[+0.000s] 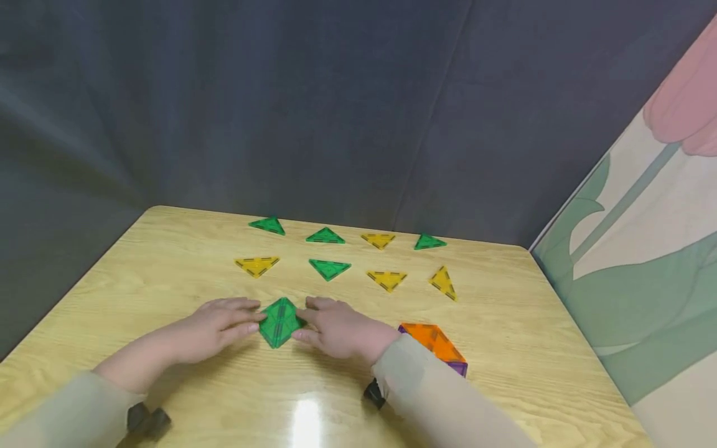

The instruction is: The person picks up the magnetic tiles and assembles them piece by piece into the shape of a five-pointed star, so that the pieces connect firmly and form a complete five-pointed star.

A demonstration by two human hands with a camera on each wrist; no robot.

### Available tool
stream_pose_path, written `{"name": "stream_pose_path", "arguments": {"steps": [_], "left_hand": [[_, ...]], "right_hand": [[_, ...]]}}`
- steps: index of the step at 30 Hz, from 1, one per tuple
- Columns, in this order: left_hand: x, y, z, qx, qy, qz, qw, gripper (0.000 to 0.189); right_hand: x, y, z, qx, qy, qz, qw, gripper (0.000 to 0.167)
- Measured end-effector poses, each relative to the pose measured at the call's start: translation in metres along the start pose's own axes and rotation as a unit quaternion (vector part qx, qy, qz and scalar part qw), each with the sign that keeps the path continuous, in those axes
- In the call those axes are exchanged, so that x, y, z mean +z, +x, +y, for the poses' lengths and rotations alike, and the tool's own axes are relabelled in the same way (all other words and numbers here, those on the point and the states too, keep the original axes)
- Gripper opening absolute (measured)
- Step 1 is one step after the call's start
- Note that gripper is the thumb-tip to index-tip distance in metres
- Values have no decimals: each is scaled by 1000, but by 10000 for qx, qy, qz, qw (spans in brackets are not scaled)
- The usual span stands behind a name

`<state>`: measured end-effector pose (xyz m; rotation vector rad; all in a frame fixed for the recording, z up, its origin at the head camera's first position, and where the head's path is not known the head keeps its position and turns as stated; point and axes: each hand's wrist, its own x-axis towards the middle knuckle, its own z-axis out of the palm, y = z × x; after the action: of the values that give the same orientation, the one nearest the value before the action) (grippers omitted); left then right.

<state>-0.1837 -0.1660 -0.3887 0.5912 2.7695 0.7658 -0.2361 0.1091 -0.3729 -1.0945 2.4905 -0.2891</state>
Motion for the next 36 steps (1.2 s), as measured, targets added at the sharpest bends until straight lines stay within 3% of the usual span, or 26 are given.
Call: {"name": "stream_pose_path", "arguments": {"steps": [4,8,14,19,25,31,36], "left_hand": [[-13,19,-12,-829,-339,380,9953,59],[-17,45,-16,-1620,61,345,9862,75],[-6,73,-9,-2020,905,273,9748,79],[-4,83,-9,-1895,1195,331,9740,79],[-6,86,-15,-1419,1133,290,9829,77],[-7,91,-21,-921,450,136,9946,75],[-9,94,-24,-883,-100,7,9960,81]], "right_hand": [[-20,4,22,754,319,309,9962,59],[-29,16,40,1412,769,431,9860,58],[-19,38,38,1835,705,461,9794,56],[-17,49,33,1966,356,409,9790,57],[-16,53,38,1606,350,504,9851,56],[-15,57,42,1215,355,573,9903,56],[-17,57,42,1125,152,477,9924,55]]}}
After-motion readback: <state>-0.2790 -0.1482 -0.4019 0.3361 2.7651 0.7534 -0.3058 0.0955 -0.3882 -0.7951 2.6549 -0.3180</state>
